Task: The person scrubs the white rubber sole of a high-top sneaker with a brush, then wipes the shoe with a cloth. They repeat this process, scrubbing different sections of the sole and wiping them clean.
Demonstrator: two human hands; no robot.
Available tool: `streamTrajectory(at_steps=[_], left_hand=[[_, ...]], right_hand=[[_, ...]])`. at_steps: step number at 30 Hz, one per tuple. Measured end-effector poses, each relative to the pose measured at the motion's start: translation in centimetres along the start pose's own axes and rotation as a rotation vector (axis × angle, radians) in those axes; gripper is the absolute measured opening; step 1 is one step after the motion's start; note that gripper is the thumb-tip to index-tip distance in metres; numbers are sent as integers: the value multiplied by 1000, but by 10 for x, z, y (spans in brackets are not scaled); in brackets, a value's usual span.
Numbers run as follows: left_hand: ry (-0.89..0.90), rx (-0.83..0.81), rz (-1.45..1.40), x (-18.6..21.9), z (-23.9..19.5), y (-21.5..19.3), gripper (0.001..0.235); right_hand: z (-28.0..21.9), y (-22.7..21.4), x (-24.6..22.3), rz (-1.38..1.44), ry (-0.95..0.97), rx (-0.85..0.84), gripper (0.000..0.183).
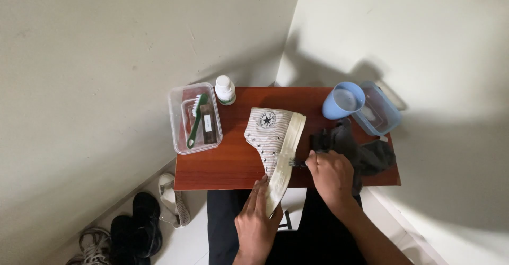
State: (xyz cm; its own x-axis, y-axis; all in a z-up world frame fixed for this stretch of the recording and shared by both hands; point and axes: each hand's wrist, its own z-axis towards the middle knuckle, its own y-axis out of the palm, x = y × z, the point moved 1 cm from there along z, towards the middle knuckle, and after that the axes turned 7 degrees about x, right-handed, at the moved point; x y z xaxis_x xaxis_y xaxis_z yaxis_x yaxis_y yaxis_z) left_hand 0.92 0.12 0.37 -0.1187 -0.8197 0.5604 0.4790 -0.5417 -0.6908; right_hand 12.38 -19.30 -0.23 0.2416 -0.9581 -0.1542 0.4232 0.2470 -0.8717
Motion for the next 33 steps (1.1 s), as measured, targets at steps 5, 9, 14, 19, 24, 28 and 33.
streamTrajectory(at_steps=[5,9,14,19,24,28,33], left_hand=[[8,-29,31,-2,-3,2,68],[-21,-44,-11,-4,-3,2,77],[-7,-29,-17,-1,3,-1,71],[-2,-14,-5,-5,-2,1,71],[7,-51,-30,0,2,-2,82],[44,-36,28,-1,-1,1,64],[12,-34,0,-1,0,-4,67]], right_hand=[[24,-16,-42,30,-141,68,53],[16,-14,-32,15,-109,17,50],[10,-7,-21,11,108,-182,51],[9,-11,-33,67,-16,-68,47],[0,-17,-4,21,165,-310,54],[16,-24,-40,-1,-170,4,49],[-3,-12,-3,85,55,-106,53]])
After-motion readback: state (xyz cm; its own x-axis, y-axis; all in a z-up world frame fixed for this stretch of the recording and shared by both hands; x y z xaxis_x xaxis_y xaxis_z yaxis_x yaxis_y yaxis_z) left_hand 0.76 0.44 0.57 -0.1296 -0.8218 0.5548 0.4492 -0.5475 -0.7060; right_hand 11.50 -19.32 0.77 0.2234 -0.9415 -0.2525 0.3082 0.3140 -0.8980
